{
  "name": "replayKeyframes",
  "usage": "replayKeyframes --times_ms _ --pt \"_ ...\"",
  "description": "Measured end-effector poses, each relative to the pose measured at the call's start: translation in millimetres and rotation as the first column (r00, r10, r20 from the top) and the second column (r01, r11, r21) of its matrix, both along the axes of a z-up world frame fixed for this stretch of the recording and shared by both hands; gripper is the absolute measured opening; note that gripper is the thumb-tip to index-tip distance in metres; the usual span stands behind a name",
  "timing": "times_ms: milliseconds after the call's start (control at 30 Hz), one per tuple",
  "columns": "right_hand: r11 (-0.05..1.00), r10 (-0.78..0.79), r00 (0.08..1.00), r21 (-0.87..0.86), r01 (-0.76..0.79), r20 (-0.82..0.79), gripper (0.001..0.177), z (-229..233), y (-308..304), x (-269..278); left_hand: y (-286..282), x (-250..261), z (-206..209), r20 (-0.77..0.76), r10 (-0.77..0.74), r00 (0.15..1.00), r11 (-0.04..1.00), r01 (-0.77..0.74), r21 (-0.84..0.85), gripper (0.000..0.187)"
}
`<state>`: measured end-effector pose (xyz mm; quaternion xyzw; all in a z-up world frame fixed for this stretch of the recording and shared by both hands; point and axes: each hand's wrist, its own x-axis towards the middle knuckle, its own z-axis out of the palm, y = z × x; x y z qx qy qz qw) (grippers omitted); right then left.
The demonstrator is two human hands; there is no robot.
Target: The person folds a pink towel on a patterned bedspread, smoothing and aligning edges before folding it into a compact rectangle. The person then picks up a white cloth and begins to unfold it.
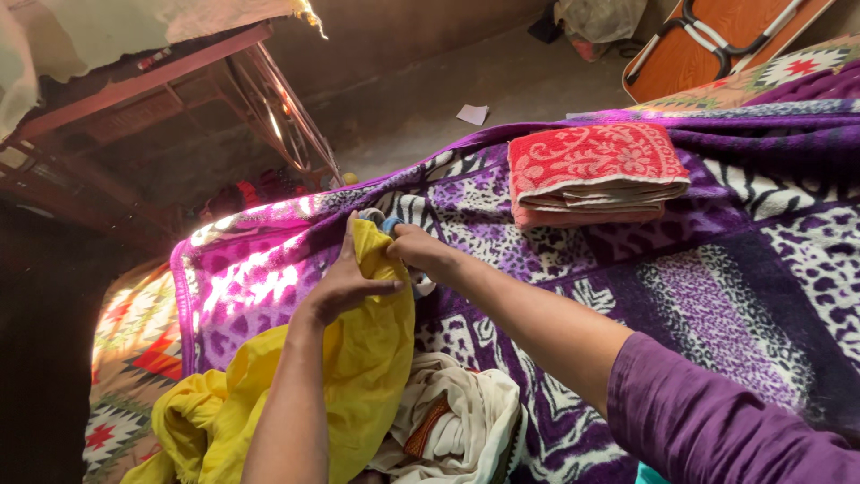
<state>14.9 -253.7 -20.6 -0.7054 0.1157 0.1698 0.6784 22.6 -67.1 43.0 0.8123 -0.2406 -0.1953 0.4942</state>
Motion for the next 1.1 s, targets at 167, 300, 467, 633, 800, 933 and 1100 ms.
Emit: replayKeyframes --times_ms 167,300,467,633,800,933,1100 --pt "0.955 0.292 0.954 0.037 -0.295 0.067 0.032 2 2 -4 26 -5 -5 0.005 0.136 0.991 0.921 -0.128 0.367 0.097" --pt "0.8 0.557 0.827 -0.319 -0.508 0.077 0.049 10 18 -12 72 -1 -20 0.318 -0.024 0.948 0.42 -0.279 0.863 0.087" --pt "0.569 0.722 0.677 -0.435 -0.698 -0.143 0.064 8 31 -43 152 5 -34 0.71 -0.106 0.696 0.112 -0.701 0.704 0.067" --pt "0.275 0.813 0.465 -0.473 -0.837 -0.351 0.098 13 47 -75 152 7 -38 0.391 -0.006 0.921 0.09 -0.388 0.917 0.094" --pt "0.196 0.775 0.41 -0.434 -0.88 -0.481 0.127 39 71 -112 100 -22 -43 -0.103 -0.013 0.995 0.251 0.103 0.963 0.091" --pt "0.128 0.805 0.389 -0.511 -0.85 -0.447 0.126 43 82 -136 83 -42 -47 -0.226 -0.031 0.974 0.212 0.227 0.951 0.101" --pt "0.227 0.758 0.593 -0.744 -0.628 -0.27 0.041 -8 72 -126 107 -45 -56 -0.084 -0.015 0.996 0.081 0.085 0.993 0.05"
